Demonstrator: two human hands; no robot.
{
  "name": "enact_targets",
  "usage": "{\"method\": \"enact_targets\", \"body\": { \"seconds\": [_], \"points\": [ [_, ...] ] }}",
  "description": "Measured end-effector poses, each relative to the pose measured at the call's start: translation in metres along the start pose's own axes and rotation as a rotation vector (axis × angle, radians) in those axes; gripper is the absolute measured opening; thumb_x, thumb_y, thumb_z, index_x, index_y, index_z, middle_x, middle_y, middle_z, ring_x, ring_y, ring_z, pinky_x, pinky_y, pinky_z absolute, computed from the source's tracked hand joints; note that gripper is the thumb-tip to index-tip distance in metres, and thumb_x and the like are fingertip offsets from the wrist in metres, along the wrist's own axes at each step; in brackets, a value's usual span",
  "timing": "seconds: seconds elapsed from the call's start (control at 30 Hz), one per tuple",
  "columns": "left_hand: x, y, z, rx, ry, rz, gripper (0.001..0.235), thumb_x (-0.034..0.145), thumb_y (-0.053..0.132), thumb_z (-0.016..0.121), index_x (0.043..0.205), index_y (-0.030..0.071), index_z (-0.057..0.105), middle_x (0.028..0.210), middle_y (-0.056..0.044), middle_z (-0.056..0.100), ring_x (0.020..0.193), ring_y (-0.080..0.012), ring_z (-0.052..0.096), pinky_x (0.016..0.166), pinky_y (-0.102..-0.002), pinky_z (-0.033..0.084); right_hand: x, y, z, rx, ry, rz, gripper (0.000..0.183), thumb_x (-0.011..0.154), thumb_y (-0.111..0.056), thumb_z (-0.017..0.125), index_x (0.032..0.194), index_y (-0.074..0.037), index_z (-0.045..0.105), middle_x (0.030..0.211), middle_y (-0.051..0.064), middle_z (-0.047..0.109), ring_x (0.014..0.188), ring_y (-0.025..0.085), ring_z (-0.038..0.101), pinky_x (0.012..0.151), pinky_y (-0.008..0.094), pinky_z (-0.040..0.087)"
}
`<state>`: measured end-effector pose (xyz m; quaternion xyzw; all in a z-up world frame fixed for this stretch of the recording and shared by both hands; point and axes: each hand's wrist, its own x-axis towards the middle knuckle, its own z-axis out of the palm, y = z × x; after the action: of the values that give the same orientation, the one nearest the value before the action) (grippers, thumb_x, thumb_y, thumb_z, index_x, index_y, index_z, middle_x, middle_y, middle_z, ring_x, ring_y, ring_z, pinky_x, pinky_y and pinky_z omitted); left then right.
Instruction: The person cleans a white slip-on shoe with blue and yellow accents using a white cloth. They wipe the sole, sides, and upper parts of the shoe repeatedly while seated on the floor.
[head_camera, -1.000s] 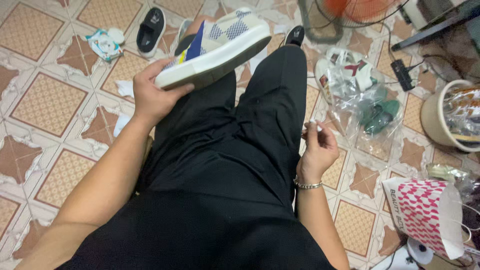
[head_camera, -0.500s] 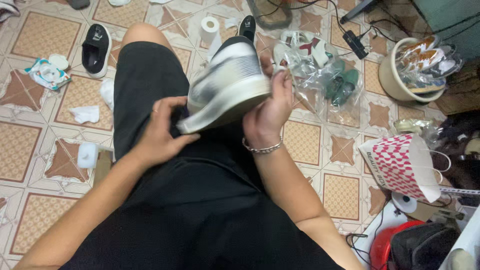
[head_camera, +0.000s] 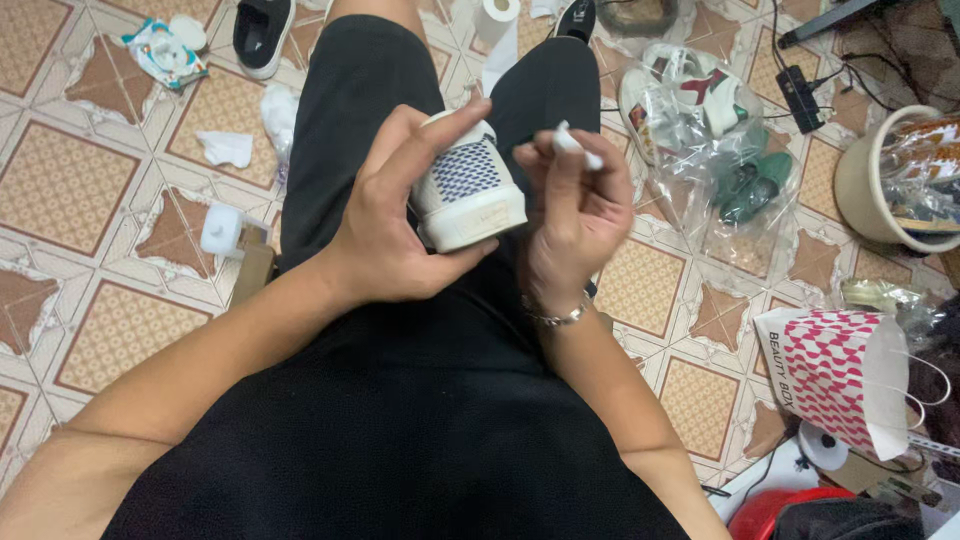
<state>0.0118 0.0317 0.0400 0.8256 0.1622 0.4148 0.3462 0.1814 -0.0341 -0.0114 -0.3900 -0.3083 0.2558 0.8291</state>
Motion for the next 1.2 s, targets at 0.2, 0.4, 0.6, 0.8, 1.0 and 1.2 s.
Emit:
{"method": "enact_targets", "body": {
  "seconds": [0.2, 0.4, 0.6, 0.8, 1.0, 1.2],
  "points": [
    [-0.007, -0.001, 0.002, -0.066, 0.127, 0.14, 0.062, 0.077, 0.015, 0.091, 0.129, 0.006, 0.059, 0.119, -0.013, 0.064, 0.103, -0.0211, 0.058, 0.089, -0.031, 0.053, -0.019, -0.022, -0.027, -0.168, -0.07, -0.12, 0.016, 0.109, -0.009, 0.066, 0.124, -0.003, 0.061, 0.11, 0.015, 0.073, 0.094, 0.021, 0.073, 0.088, 0.036, 0.063],
    [-0.026, -0.05, -0.013, -0.215, 0.327, 0.218, 0.07, 0.072, 0.022, 0.083, 0.129, 0.021, 0.043, 0.126, -0.005, 0.047, 0.111, -0.0162, 0.052, 0.089, -0.029, 0.054, -0.001, -0.003, -0.063, -0.07, 0.253, -0.214, 0.015, 0.111, -0.011, 0.063, 0.123, -0.001, 0.063, 0.116, 0.014, 0.072, 0.108, 0.021, 0.07, 0.101, 0.037, 0.06],
    [-0.062, -0.096, -0.04, -0.174, -0.067, -0.17, 0.092, 0.079, 0.015, 0.082, 0.152, 0.017, 0.026, 0.144, -0.012, 0.037, 0.14, -0.0302, 0.047, 0.127, -0.045, 0.046, 0.017, 0.038, -0.109, -0.107, 0.574, 0.184, 0.021, 0.101, -0.026, 0.064, 0.112, -0.008, 0.06, 0.109, 0.005, 0.072, 0.107, 0.018, 0.069, 0.089, 0.038, 0.061],
    [-0.055, -0.079, -0.028, 0.356, -0.265, -0.239, 0.089, 0.064, 0.003, 0.067, 0.151, 0.013, 0.049, 0.138, -0.02, 0.044, 0.132, -0.0414, 0.043, 0.117, -0.054, 0.034, 0.018, 0.069, -0.129, -0.015, 0.414, 0.23, 0.023, 0.101, -0.026, 0.066, 0.111, -0.006, 0.06, 0.107, 0.009, 0.071, 0.097, 0.023, 0.073, 0.086, 0.041, 0.06],
    [-0.055, -0.054, 0.001, 0.807, -0.29, 0.068, 0.086, 0.078, 0.024, 0.085, 0.159, 0.026, 0.056, 0.138, -0.013, 0.051, 0.135, -0.033, 0.046, 0.118, -0.064, 0.026, 0.008, 0.076, -0.122, 0.014, 0.39, 0.225, 0.021, 0.103, -0.02, 0.067, 0.115, -0.004, 0.061, 0.104, 0.012, 0.071, 0.095, 0.022, 0.072, 0.088, 0.035, 0.059],
    [-0.036, -0.061, -0.005, 0.701, -0.255, 0.052, 0.074, 0.086, 0.039, 0.085, 0.152, 0.017, 0.06, 0.122, -0.018, 0.056, 0.121, -0.0371, 0.047, 0.107, -0.058, 0.03, 0.009, 0.034, -0.115, 0.029, 0.324, 0.291, 0.02, 0.102, -0.017, 0.067, 0.113, -0.002, 0.06, 0.107, 0.012, 0.073, 0.107, 0.026, 0.075, 0.097, 0.039, 0.063]
  ]
}}
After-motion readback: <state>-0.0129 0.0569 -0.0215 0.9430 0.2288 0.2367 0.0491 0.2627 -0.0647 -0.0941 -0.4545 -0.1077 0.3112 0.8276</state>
